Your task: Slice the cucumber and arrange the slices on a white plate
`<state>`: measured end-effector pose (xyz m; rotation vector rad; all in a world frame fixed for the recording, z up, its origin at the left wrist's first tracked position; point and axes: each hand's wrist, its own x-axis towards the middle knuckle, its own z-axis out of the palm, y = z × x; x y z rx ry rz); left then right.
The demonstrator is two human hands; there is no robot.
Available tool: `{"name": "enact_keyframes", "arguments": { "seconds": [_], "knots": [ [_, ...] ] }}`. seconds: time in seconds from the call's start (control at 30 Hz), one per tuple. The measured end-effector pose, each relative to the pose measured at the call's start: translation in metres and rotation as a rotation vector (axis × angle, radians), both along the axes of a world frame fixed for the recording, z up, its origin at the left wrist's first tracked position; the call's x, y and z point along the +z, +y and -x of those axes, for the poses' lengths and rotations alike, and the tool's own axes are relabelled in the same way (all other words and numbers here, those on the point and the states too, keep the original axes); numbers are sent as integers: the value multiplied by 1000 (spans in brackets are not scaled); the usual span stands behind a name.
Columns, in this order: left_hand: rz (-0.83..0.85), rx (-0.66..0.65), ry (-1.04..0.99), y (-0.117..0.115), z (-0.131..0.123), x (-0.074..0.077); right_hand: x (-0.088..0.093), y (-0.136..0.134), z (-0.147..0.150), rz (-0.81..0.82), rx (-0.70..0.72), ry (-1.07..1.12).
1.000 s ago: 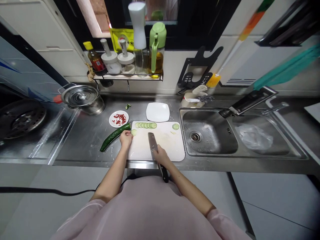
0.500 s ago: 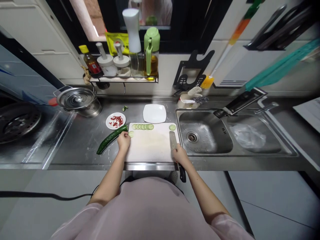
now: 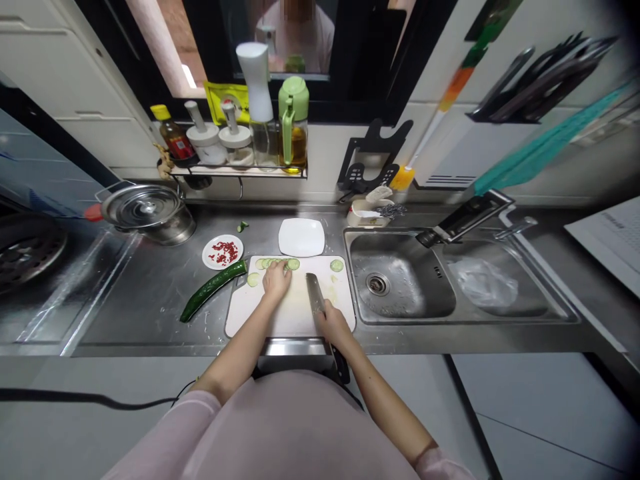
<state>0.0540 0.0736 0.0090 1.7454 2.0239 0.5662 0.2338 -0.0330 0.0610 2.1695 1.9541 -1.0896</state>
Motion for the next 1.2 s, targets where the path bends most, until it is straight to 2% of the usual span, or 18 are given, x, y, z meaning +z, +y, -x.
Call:
{"name": "enact_keyframes", "arguments": {
  "seconds": [0.23,0.47,0.63,0.8,0.93,1.07,1.2],
  "knots": [
    [56,-39,158,20,-16,4,-3,-7,-9,4,22,-37],
    [66,-42,188,17,-21,8,-7,-10,-12,3,12,-8],
    [39,-46,161,12,-19,14,-12,-8,-31,6,13,-7],
    [38,-30,22,10,-12,18,-15,7,-60,-24,-20,-81],
    [110,-16,-221,6,4,11,-15,20,-73,-43,-22,-152],
    [218,-62,-427,-3,29,-6,-9,21,-67,-45,11,-206],
    [251,-57,-472,-13,48,-19,1,15,-49,-32,62,-206]
  ]
}}
